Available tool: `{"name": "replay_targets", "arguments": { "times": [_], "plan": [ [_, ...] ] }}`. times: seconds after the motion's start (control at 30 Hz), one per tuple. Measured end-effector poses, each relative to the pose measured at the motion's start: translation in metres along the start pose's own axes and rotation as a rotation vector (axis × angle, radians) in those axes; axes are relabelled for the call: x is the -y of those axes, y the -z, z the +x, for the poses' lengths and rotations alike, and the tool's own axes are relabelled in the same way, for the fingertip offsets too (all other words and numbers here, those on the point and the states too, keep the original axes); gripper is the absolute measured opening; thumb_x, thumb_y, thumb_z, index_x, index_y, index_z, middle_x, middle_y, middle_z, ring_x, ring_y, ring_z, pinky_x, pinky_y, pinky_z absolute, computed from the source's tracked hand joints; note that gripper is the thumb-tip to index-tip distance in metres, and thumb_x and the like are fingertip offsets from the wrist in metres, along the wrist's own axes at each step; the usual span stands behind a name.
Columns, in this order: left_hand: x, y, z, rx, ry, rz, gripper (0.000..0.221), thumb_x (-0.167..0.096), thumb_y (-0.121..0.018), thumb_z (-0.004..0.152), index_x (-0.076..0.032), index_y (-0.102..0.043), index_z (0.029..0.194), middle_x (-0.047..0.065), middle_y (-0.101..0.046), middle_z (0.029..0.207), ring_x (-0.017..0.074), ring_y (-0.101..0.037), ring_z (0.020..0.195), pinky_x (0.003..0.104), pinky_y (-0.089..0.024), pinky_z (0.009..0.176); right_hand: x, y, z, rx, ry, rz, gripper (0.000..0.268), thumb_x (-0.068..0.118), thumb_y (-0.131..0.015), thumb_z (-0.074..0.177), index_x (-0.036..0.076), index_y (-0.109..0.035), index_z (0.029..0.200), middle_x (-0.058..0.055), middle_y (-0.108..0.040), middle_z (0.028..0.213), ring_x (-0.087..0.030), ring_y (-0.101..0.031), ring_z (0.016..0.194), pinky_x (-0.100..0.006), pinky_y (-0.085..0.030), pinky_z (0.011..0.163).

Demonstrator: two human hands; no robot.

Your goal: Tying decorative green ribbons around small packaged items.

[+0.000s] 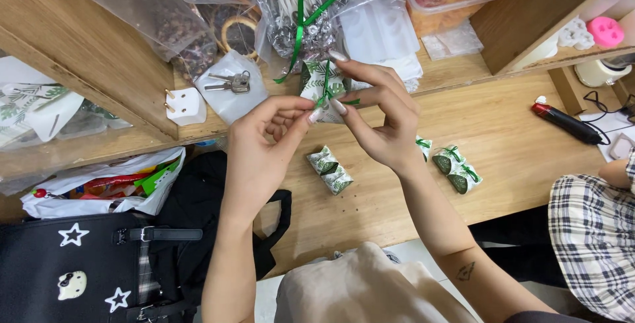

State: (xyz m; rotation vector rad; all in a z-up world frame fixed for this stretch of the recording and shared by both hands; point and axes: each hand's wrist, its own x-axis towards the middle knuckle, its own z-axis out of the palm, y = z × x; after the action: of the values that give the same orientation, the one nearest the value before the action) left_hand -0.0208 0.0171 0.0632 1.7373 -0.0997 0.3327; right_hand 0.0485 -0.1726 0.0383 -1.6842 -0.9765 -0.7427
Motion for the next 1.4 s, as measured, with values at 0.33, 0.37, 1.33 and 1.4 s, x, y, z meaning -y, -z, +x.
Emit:
{"name": "replay_targets", "arguments": {
  "times": [0.33,0.37,1.33,1.4],
  "plan": [
    [0.005,-0.005,0.007,0.021,-0.187,0.081,0.009,-0.003,-0.076,0.094,-0.004,-0.075,0.103,0.000,-0.066,0.103,0.0037,-0.055,0.081,0.019,-0.042,0.063,-0.010,-0.002,-0.004,0.050,0.004,-0.026,0.018,-0.005,-0.077,0.091,-0.001,-0.063,0.103,-0.018,-0.070,0.131,-0.033,-0.067,0.126,-0.040,-0.054,0.108],
    [0.007,-0.008,0.008,-0.008,-0.246,0.060,0.009,-0.002,-0.077,0.093,-0.005,-0.074,0.101,0.001,-0.063,0.111,0.0040,-0.055,0.081,0.020,-0.043,0.065,-0.011,-0.003,-0.004,0.048,0.005,-0.026,0.019,-0.005,-0.077,0.091,-0.001,-0.063,0.103,-0.019,-0.070,0.131,-0.033,-0.066,0.127,-0.041,-0.053,0.109],
    [-0.002,-0.022,-0.008,-0.276,-0.427,0.475,0.018,0.002,-0.074,0.097,-0.006,-0.073,0.114,0.008,-0.066,0.096,0.0190,-0.068,0.086,0.033,-0.054,0.078,-0.020,-0.010,0.009,-0.085,-0.199,0.381,0.009,-0.005,-0.061,0.110,-0.001,-0.053,0.110,-0.020,-0.065,0.133,-0.019,-0.064,0.123,-0.031,-0.050,0.110],
    [-0.002,-0.022,-0.008,-0.264,-0.432,0.421,0.013,0.001,-0.072,0.102,-0.005,-0.070,0.113,0.008,-0.066,0.101,0.0203,-0.069,0.093,0.033,-0.054,0.083,-0.022,-0.011,0.015,-0.062,-0.239,0.455,0.009,-0.003,-0.060,0.112,-0.001,-0.051,0.112,-0.019,-0.066,0.133,-0.016,-0.064,0.120,-0.029,-0.052,0.105]
  ]
}}
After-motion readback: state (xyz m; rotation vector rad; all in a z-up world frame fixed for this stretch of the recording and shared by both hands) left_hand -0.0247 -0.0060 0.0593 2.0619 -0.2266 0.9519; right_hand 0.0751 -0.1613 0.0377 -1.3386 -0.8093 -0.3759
